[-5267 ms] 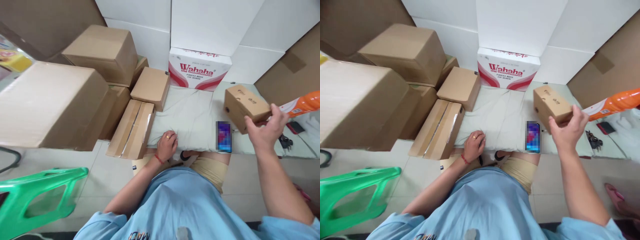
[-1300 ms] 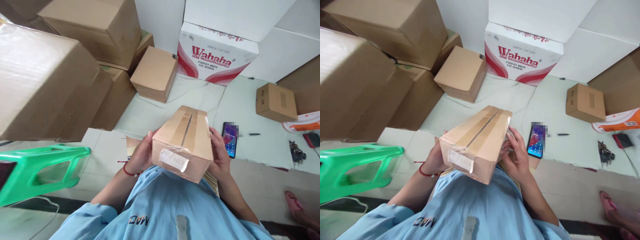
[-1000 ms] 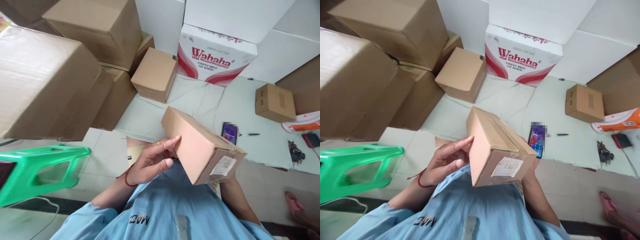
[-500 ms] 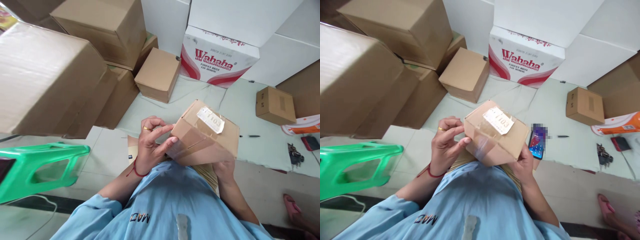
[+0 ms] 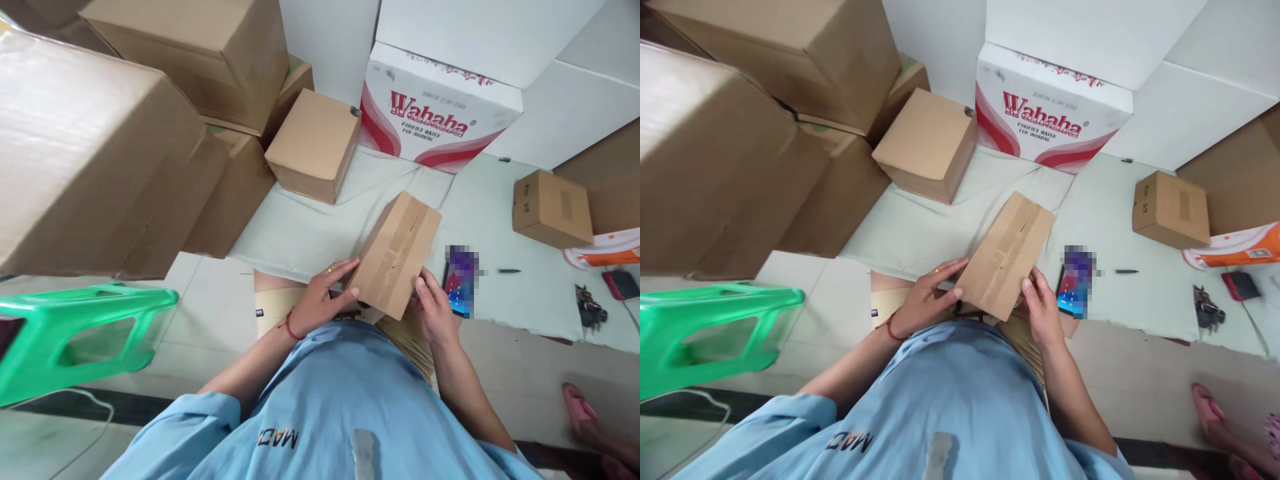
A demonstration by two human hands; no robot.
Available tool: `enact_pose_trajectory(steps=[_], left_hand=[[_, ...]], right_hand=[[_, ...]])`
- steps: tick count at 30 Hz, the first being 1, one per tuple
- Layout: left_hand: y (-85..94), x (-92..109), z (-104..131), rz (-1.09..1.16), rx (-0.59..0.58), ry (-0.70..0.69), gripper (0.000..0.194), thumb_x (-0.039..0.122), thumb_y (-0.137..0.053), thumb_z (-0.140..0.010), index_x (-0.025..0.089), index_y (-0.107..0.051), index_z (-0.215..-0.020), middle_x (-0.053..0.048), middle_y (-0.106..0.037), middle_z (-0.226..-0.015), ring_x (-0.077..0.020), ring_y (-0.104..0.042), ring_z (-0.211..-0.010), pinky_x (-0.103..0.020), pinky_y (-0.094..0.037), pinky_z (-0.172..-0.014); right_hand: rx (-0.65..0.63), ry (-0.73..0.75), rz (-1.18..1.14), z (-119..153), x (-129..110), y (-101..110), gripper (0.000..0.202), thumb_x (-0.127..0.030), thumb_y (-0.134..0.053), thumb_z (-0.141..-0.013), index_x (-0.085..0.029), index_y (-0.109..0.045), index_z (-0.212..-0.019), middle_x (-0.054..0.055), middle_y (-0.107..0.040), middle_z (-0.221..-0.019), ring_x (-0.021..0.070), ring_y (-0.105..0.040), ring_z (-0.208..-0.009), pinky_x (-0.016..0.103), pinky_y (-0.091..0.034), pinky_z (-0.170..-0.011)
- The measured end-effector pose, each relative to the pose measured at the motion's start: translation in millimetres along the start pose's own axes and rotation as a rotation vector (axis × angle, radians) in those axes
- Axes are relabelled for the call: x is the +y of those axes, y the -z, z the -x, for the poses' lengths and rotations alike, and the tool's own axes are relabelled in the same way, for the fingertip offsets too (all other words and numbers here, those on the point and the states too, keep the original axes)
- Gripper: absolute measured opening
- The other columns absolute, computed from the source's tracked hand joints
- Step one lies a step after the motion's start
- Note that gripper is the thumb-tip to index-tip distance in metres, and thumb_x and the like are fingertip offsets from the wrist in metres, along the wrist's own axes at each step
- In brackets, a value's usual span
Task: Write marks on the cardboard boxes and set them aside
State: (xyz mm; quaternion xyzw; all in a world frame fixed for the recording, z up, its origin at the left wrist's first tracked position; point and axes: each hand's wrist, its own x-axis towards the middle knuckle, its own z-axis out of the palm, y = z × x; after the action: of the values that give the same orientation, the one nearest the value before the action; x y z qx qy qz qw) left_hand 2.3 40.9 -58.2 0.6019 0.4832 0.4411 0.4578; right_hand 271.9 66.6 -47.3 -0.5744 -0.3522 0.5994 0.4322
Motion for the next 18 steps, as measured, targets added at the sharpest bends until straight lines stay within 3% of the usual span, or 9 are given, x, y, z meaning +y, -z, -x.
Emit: enact_pose_trajectory(steps=[5,8,10,13,16,18], left_hand=[[-3.8,25.4,4.0,-0.069,-0.047,-0.377,0.067,0.046,-0.069,-0.107,0.034,-0.049,-0.169,-0.014,-0.056,-0.169,-0.0332,-0.053,-0.157,-0.055,-0.039,-0.133],[-11.6,35.2,2.0,-0.05,0.047,-0.393,0.069,0.057,-0.072,-0.103,0.03,-0.054,-0.164,-0.017,-0.058,-0.164,-0.0361,-0.053,-0.155,-0.058,-0.038,-0.132],[-18.0,33.7,1.7,-0.015,0.164,-0.275,0.071,0.059,-0.078,-0.097,0.027,-0.058,-0.157,-0.019,-0.059,-0.159,-0.0375,-0.054,-0.151,-0.058,-0.043,-0.127],[-24.7,24.7,1.9,0.105,0.285,0.028,0.064,0.053,-0.086,-0.09,0.023,-0.064,-0.141,-0.016,-0.066,-0.144,-0.0344,-0.062,-0.137,-0.051,-0.053,-0.114],[-22.6,17.7,1.5,0.451,0.364,0.281,0.056,0.049,-0.093,-0.081,0.022,-0.07,-0.124,-0.009,-0.073,-0.129,-0.0291,-0.068,-0.126,-0.041,-0.055,-0.108],[-16.2,16.4,1.4,0.673,0.4,0.375,0.054,0.047,-0.096,-0.074,0.023,-0.073,-0.116,-0.006,-0.075,-0.125,-0.0261,-0.071,-0.117,-0.035,-0.058,-0.098]], right_hand=[[-0.045,-0.022,-0.125,0.5,-1.3,-4.0,0.058,-0.064,-0.087,-0.085,-0.028,-0.078,-0.129,0.007,-0.08,-0.138,0.0314,-0.072,-0.134,0.047,-0.061,-0.112],[-0.052,0.038,-0.125,2.6,-0.9,-11.5,0.057,-0.066,-0.082,-0.089,-0.027,-0.077,-0.13,0.007,-0.079,-0.139,0.0301,-0.072,-0.133,0.046,-0.06,-0.113],[-0.08,0.096,-0.081,5.4,-0.5,-13.4,0.063,-0.068,-0.074,-0.094,-0.026,-0.071,-0.141,0.01,-0.076,-0.144,0.0313,-0.071,-0.134,0.05,-0.061,-0.111],[-0.124,0.202,0.061,10.7,-1.4,-9.1,0.067,-0.064,-0.069,-0.1,-0.027,-0.062,-0.155,0.013,-0.07,-0.151,0.032,-0.067,-0.139,0.053,-0.058,-0.115],[-0.188,0.315,0.185,16.8,-6.2,-3.1,0.059,-0.056,-0.07,-0.102,-0.032,-0.065,-0.156,0.011,-0.067,-0.147,0.0305,-0.067,-0.134,0.051,-0.059,-0.114],[-0.255,0.382,0.182,21.2,-11.5,-2.8,0.05,-0.05,-0.071,-0.103,-0.036,-0.07,-0.151,0.01,-0.064,-0.142,0.0281,-0.067,-0.128,0.047,-0.062,-0.109]])
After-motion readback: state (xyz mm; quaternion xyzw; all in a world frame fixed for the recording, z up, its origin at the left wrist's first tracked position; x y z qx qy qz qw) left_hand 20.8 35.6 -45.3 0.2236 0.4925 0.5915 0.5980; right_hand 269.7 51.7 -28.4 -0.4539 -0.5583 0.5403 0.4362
